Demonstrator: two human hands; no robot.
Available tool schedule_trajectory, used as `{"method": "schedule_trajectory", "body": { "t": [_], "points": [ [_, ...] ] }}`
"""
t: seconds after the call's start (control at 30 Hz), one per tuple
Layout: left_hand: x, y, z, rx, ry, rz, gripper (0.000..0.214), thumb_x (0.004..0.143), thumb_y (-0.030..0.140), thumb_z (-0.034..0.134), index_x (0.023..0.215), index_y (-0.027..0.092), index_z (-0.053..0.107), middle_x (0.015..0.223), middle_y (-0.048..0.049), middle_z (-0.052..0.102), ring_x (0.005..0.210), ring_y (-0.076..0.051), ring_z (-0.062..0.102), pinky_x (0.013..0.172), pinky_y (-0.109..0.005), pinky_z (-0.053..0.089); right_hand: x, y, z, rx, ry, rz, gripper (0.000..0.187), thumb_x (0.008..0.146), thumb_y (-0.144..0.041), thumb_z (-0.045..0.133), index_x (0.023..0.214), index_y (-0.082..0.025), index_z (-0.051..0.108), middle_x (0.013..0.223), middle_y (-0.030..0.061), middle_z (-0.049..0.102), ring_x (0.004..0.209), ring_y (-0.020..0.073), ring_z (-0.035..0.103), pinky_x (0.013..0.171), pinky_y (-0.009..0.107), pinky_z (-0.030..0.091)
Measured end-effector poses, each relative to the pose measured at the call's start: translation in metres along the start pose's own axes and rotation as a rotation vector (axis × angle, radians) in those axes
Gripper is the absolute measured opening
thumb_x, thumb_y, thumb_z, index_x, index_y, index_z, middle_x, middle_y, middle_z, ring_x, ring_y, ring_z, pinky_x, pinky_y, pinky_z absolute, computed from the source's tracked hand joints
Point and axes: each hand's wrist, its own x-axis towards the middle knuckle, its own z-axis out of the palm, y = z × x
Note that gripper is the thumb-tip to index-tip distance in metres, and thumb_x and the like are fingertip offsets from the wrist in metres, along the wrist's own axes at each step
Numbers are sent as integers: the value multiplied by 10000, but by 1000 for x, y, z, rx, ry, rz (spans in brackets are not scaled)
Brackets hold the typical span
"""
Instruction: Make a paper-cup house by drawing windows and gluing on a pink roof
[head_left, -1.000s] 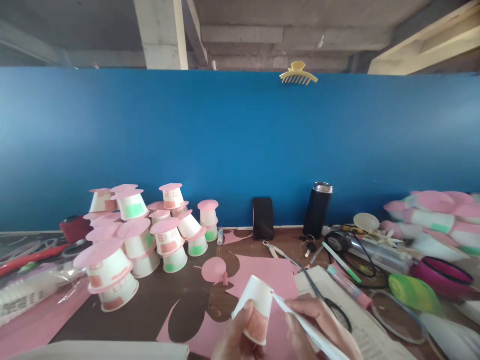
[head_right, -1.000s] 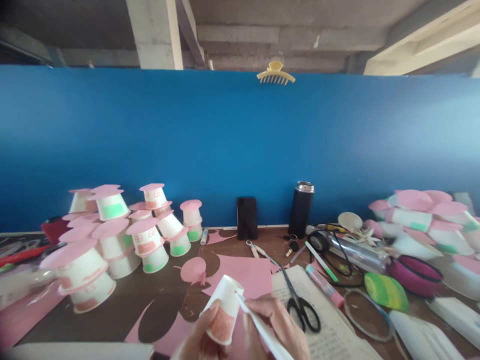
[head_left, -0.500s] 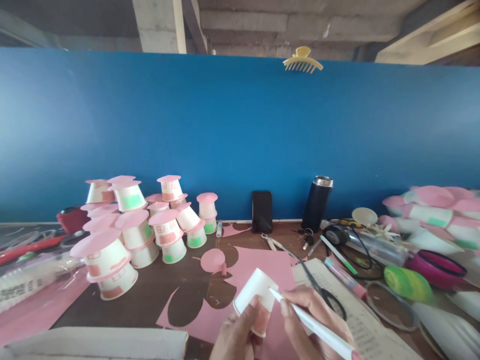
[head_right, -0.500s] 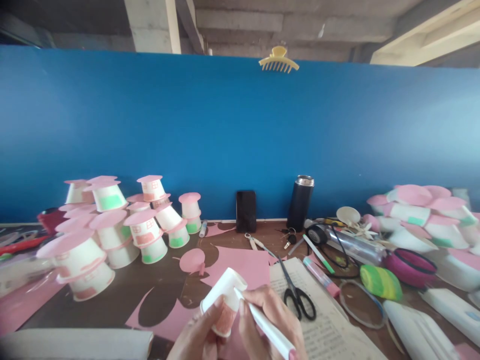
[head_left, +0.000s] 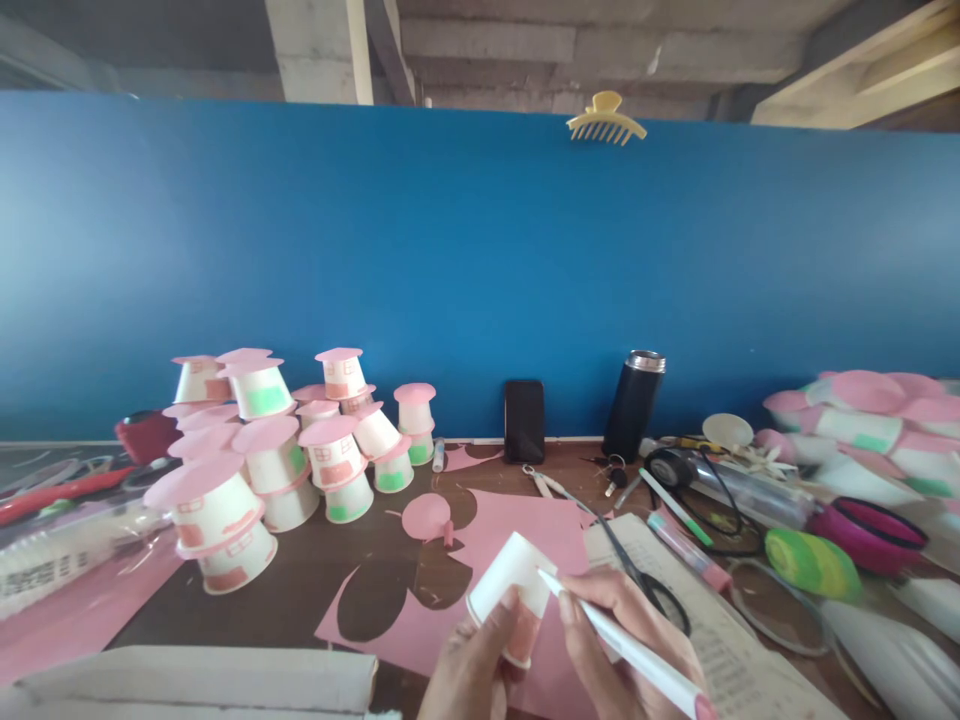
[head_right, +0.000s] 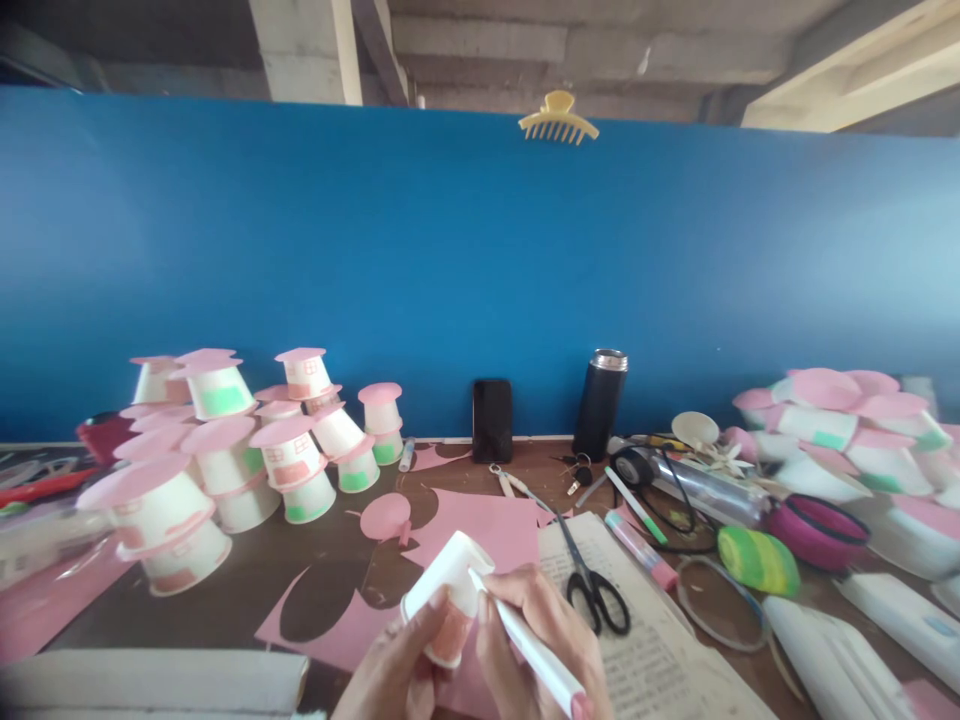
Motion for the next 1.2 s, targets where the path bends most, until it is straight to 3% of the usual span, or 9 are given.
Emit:
{"method": "schedule_trajectory", "body": {
  "t": [0.23, 0.47, 0.8, 1.03, 1.2],
  "points": [
    [7, -8, -13, 44, -38, -26, 335, 712, 459, 768, 691, 132, 696, 552, -3, 547, 544, -138, 460, 622, -285, 339, 0, -1, 0, 12, -23, 2, 53, 892, -266, 595, 892, -230, 634, 667, -5, 590, 529, 137, 567, 530, 220, 469],
    [4, -3, -14, 130, -5, -11, 391, 670, 491, 797, 676, 128, 651, 556, 13, 511, 538, -105, 405, 574, -255, 311, 2, 3, -6, -87, -105, -62, 33, 894, -232, 590, 912, -226, 617, 689, -1, 627, 560, 137, 619, 573, 204, 510],
    [7, -9, -13, 89, -8, 12, 451, 646, 539, 795, 681, 121, 630, 539, 36, 449, 517, -86, 331, 567, -274, 249, 2, 6, -5, -112, -108, -89, 46, 911, -234, 572, 940, -225, 606, 699, -9, 622, 584, 140, 627, 572, 213, 513],
    [0, -1, -3, 68, -2, 27, 448, 608, 519, 828, 664, 123, 627, 585, 14, 498, 550, -93, 390, 575, -266, 258, 1, 6, -5, -114, -123, -84, 40, 914, -233, 567, 940, -227, 596, 684, -22, 605, 552, 128, 601, 558, 208, 500],
    [0, -2, -1, 50, -30, 19, 457, 614, 537, 814, 753, 120, 689, 599, -12, 549, 576, -126, 444, 604, -282, 298, 0, 5, -3, -107, -122, -59, 40, 918, -246, 562, 912, -233, 599, 677, -25, 606, 556, 127, 604, 554, 204, 492]
  ]
}}
